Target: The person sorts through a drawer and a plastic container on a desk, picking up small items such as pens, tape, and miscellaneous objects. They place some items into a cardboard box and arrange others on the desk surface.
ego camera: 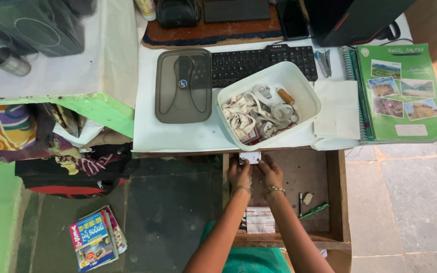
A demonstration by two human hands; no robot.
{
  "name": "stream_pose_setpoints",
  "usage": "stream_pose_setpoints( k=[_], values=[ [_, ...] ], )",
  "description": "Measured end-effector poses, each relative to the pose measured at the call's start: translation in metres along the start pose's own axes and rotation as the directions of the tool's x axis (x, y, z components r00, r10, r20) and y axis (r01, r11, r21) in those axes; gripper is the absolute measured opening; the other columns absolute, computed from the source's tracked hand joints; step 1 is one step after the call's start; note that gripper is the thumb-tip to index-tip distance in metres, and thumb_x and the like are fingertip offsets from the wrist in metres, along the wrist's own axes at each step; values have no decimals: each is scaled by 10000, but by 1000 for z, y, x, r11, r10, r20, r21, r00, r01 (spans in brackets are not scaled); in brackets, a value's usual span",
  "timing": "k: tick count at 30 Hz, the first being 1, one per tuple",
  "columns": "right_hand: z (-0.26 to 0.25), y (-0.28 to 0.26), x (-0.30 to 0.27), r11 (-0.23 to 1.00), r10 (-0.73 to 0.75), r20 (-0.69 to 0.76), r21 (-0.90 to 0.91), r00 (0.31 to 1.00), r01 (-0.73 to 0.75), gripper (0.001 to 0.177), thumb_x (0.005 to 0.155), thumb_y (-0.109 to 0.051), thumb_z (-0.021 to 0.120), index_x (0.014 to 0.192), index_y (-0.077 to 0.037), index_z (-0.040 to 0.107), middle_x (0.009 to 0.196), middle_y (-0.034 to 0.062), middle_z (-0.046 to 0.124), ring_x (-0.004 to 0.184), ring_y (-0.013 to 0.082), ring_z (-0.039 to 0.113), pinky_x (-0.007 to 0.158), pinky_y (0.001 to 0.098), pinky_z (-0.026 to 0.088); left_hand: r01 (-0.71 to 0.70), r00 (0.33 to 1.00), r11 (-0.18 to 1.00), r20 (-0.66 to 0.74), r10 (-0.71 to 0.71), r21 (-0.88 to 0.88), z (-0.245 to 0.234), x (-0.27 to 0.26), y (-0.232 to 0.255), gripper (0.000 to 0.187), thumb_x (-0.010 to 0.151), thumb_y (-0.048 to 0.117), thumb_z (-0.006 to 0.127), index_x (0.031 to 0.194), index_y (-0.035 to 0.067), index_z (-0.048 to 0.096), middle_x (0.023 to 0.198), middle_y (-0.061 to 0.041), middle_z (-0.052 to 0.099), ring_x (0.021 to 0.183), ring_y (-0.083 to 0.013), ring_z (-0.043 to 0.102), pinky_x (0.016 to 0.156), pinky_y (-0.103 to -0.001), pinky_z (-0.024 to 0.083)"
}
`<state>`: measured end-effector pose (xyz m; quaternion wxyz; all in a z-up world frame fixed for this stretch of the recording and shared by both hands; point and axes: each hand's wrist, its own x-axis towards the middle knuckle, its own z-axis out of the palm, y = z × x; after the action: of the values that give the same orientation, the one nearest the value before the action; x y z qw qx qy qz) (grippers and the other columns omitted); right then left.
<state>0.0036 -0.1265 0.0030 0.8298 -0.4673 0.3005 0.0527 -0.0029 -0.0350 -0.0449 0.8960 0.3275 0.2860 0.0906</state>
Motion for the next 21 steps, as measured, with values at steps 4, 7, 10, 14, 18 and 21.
stream_pose_setpoints(
  k=[4, 7, 10, 14, 18, 21],
  values=[
    [-2, 4, -3, 985, -70, -12, -162, 997, 68, 369, 906, -51, 713, 1262, 29, 653, 1040, 113, 736, 819, 173, 695, 655, 270, 543, 136, 984, 988, -127, -126, 75, 6, -2, 0, 432, 862, 138, 790, 1246, 23, 631, 1006, -44, 681, 828, -156, 687, 699, -301, 622],
    [6, -2, -3, 959, -90, -75, -277, 993, 65, 321, 903, -64, 761, 1184, 59, 668, 913, 115, 736, 689, 174, 661, 554, 266, 470, 125, 986, 986, -126, -111, 113, 3, 4, 0, 419, 856, 128, 809, 1210, -28, 648, 1032, -85, 713, 831, -194, 708, 705, -320, 628],
    [9, -9, -7, 963, -66, -88, -266, 994, 41, 314, 872, -51, 774, 1151, 46, 667, 847, 92, 726, 651, 165, 655, 566, 270, 495, 121, 989, 980, -99, -107, 155, -5, 1, 1, 402, 874, 151, 820, 1203, -28, 675, 1050, -78, 708, 848, -174, 680, 709, -293, 599],
    [-5, -12, -12, 997, -13, 2, -75, 1000, 13, 289, 874, -34, 733, 1155, 27, 700, 834, 80, 714, 666, 148, 642, 617, 265, 518, 295, 954, 955, -63, -293, 38, -13, -2, 4, 395, 916, 288, 733, 1243, 79, 660, 1073, -35, 699, 902, -149, 687, 764, -273, 576],
    [-34, 2, -2, 998, -13, 10, 58, 1000, 12, 271, 887, -44, 692, 1147, 35, 697, 850, 94, 710, 705, 171, 653, 669, 291, 553, 373, 923, 928, -99, -373, -17, -19, 9, -7, 394, 947, 345, 697, 1278, 134, 660, 1104, -41, 689, 920, -176, 660, 768, -308, 539],
    [-64, 15, 6, 975, 30, -114, 223, 993, -4, 239, 911, -98, 655, 1113, 30, 651, 878, 81, 701, 752, 190, 681, 669, 333, 559, 423, 899, 898, -67, -433, -124, -14, 14, -10, 348, 939, 259, 675, 1269, 159, 627, 1146, -76, 686, 962, -214, 694, 851, -369, 574]
  ],
)
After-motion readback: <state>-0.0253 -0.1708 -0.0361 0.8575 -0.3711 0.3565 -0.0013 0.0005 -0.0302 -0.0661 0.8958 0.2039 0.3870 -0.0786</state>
